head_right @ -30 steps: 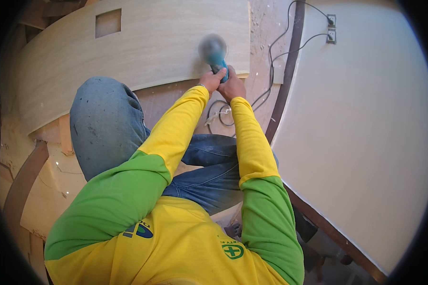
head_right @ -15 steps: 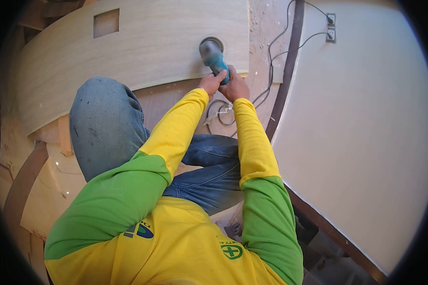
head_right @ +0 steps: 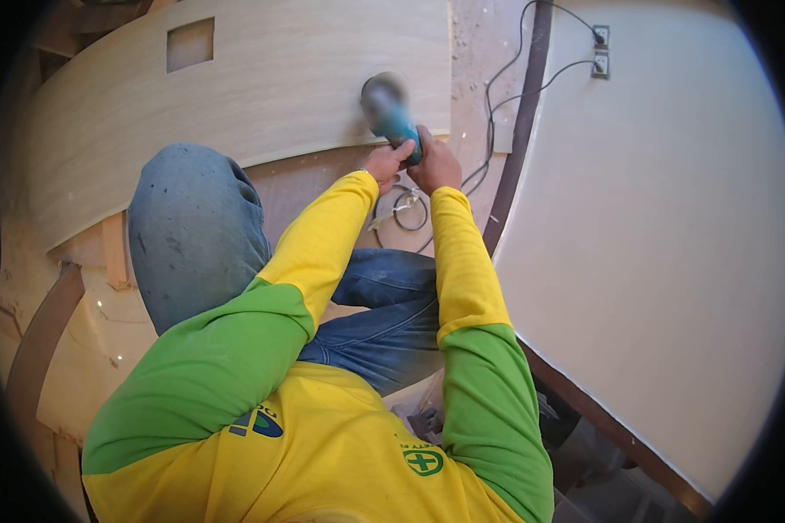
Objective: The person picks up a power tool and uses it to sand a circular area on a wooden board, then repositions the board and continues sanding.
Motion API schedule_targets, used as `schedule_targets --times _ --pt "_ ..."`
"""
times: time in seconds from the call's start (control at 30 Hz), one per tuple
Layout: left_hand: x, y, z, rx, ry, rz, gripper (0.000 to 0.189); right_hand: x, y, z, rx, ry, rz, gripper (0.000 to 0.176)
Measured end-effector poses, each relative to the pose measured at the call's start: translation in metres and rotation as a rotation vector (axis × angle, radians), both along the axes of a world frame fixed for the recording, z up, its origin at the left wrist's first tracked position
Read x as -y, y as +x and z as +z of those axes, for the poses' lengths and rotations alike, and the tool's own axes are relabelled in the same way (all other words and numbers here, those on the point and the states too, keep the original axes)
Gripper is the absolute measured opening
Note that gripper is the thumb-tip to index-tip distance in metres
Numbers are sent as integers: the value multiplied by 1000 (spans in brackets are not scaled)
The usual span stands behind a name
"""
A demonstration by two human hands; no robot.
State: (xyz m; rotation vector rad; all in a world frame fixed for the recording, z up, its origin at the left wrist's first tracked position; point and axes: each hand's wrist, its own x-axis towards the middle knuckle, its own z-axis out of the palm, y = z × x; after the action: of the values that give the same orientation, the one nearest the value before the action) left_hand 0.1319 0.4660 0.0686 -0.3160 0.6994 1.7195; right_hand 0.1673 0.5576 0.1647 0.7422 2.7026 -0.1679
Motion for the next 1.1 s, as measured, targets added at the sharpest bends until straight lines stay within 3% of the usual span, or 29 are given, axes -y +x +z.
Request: schedule_targets --times 0.13,0.2,0.23,0.3,0.4,0.43,0.47,0.6,0.77,1.1 --pt "-4 4 1 24 -12 -56 60 0 8 4 -7 37 -19 71" --pt "-11 6 -1 -93 -30 -34 58 5 7 10 -40 54 -41 68" --pt "-17 6 -3 -95 -26 -37 58 9 5 15 -66 -1 -146 66" --pt "-27 -1 0 -326 -164 -27 56 11 1 15 -95 -55 -256 63" --pt "-31 -18 14 -464 -365 -73 66 8 -7 4 -184 -62 -396 60" --pt "-32 -25 17 -559 -482 -113 70 7 -12 2 -244 -231 -451 60" --pt "-31 -31 19 -565 -476 -119 70 6 -16 0 -304 -401 -503 60" --pt "-7 -69 43 -647 -563 -251 74 9 -34 -13 -320 -611 -622 56" --pt "1 -94 40 -685 -607 -302 71 32 -62 2 -290 -612 -688 57" --pt "8 -118 36 -753 -599 -377 75 30 -71 -27 -354 -691 -789 58"
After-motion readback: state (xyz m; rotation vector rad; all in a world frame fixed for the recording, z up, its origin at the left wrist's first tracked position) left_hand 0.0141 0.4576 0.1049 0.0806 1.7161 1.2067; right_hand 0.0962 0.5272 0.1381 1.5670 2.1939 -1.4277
